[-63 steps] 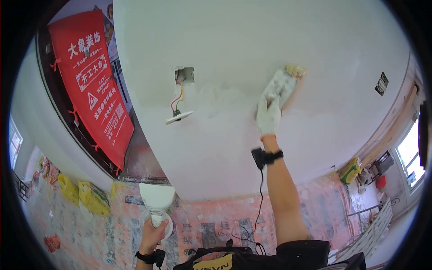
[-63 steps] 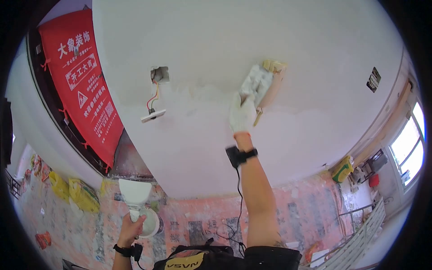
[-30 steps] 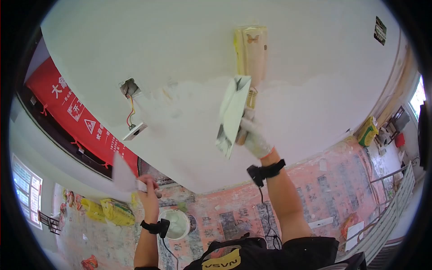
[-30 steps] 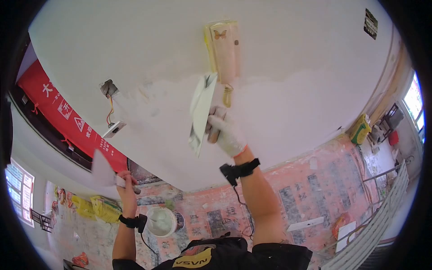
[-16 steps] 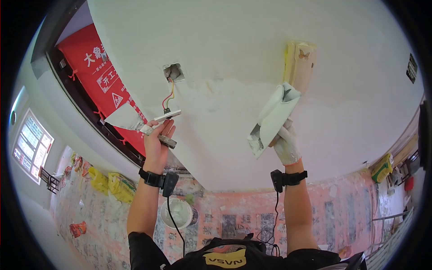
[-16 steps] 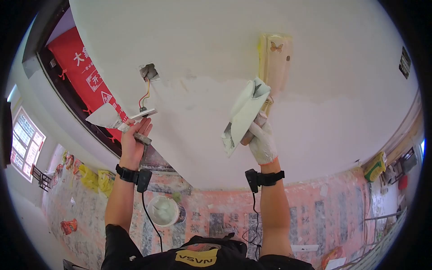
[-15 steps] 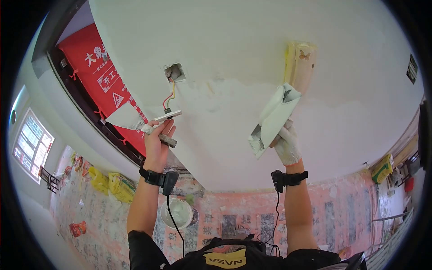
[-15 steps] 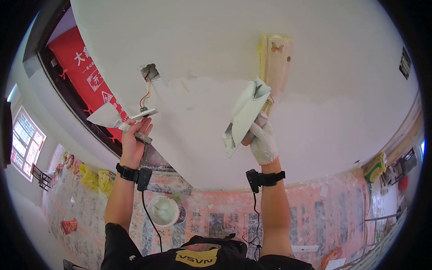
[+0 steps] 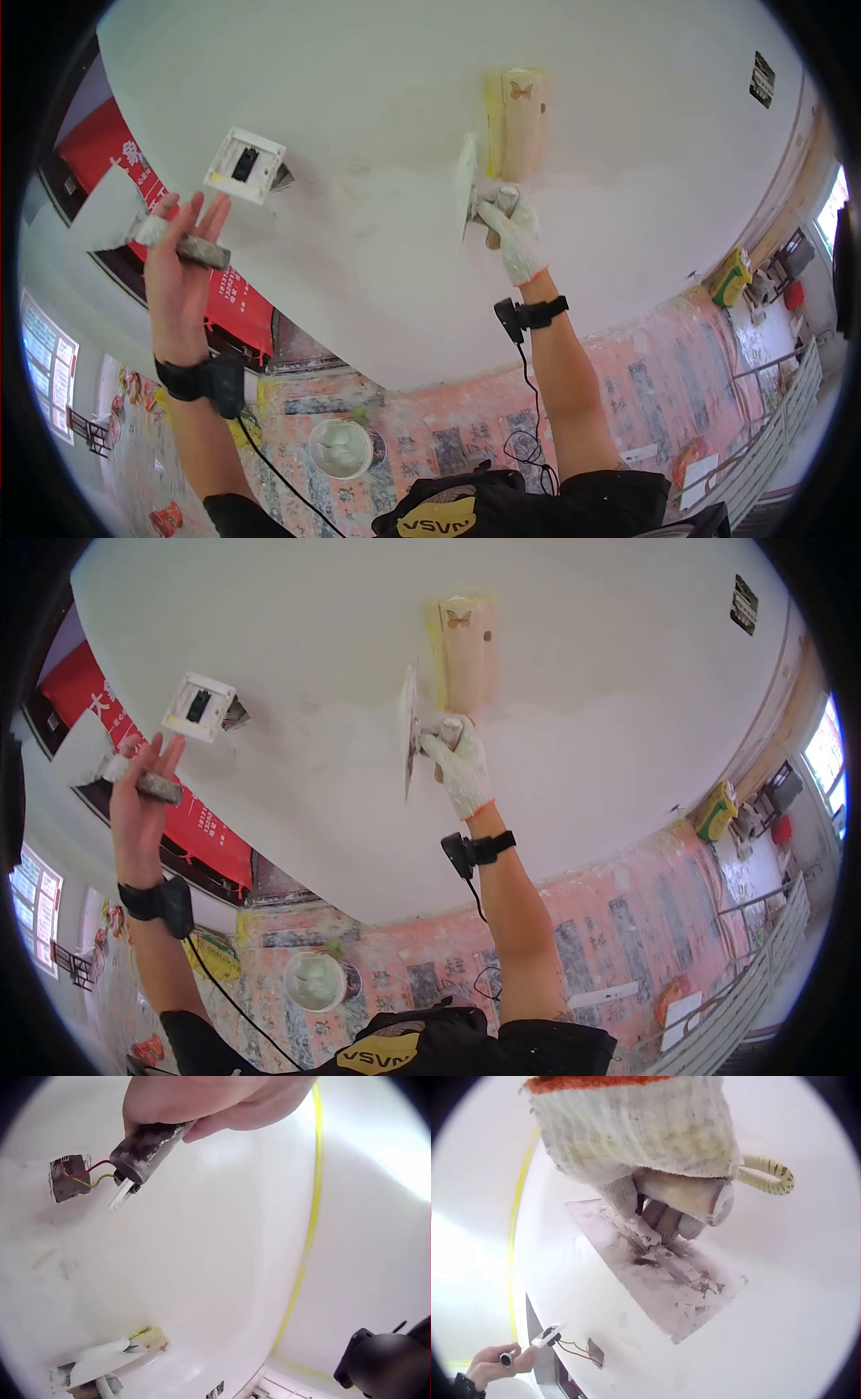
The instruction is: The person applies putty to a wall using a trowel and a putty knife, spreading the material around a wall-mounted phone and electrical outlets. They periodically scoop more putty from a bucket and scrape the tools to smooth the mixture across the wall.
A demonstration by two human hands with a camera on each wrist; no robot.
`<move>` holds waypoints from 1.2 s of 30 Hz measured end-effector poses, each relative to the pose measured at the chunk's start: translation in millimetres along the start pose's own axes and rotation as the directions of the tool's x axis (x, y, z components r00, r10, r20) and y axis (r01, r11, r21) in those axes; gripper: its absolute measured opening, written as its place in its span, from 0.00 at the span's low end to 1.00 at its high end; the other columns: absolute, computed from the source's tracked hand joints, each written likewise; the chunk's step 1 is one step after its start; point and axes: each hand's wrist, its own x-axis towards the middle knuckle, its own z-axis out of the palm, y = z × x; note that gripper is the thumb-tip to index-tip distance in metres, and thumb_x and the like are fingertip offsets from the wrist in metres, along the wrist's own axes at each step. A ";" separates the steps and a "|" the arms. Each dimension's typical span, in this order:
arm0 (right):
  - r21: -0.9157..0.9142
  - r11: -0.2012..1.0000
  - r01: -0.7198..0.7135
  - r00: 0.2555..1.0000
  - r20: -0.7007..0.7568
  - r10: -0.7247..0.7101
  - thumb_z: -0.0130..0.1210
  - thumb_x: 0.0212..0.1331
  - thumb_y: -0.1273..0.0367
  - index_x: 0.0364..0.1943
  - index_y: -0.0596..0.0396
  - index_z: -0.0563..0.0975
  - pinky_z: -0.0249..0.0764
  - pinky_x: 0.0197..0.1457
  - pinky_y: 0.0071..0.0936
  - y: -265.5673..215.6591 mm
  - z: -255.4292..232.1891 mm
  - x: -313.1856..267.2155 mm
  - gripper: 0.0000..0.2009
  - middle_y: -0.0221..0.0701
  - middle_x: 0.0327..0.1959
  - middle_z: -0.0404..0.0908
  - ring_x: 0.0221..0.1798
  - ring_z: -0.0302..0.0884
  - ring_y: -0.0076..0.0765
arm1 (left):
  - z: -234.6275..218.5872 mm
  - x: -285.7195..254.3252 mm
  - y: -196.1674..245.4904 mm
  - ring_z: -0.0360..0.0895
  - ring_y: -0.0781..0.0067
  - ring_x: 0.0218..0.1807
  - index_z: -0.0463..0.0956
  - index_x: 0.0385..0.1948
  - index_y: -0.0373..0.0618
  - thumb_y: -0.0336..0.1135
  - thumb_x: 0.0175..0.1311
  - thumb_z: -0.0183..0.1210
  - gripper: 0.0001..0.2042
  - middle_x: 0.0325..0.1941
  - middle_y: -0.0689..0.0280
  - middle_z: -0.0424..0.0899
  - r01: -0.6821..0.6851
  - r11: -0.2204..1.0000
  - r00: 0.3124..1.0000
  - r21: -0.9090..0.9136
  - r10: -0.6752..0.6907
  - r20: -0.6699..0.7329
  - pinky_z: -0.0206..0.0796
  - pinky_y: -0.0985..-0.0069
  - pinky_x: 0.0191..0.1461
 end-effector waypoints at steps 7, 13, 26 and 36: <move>-0.075 0.954 0.291 0.943 -0.143 -0.299 0.62 0.63 0.74 0.45 0.55 0.73 0.74 0.44 0.21 14.9 0.9 16.6 0.11 0.24 0.36 0.79 0.38 0.72 0.18 | 0.7 -26.3 -3.6 0.70 0.38 0.70 0.65 0.57 0.37 0.24 0.73 0.55 0.14 0.60 0.48 0.72 -0.030 0.999 0.999 0.040 0.030 0.011 0.64 0.50 0.77; -0.339 0.907 0.251 0.894 -0.278 -0.351 0.64 0.63 0.72 0.45 0.57 0.74 0.75 0.44 0.25 5.1 10.9 10.7 0.11 0.27 0.35 0.79 0.36 0.73 0.21 | -22.2 -45.9 -4.2 0.71 0.42 0.70 0.69 0.52 0.42 0.28 0.76 0.54 0.09 0.63 0.52 0.71 -0.024 0.996 1.000 0.082 0.022 0.020 0.66 0.54 0.76; -0.593 0.783 0.190 0.869 -0.270 -0.415 0.59 0.68 0.71 0.48 0.54 0.74 0.75 0.39 0.25 -10.3 86.7 -21.8 0.09 0.29 0.35 0.81 0.35 0.77 0.22 | -14.4 -59.2 -2.4 0.74 0.46 0.67 0.68 0.53 0.42 0.26 0.74 0.54 0.10 0.61 0.52 0.74 0.020 1.000 0.988 0.016 -0.022 0.155 0.65 0.54 0.77; -0.752 0.526 0.397 0.804 0.009 -0.594 0.54 0.63 0.68 0.47 0.53 0.75 0.76 0.46 0.50 129.5 248.0 -47.4 0.10 0.46 0.42 0.81 0.43 0.80 0.57 | -90.8 -79.3 0.3 0.71 0.42 0.70 0.67 0.51 0.43 0.25 0.75 0.51 0.08 0.59 0.53 0.74 0.105 0.992 0.988 0.068 -0.112 0.104 0.65 0.54 0.76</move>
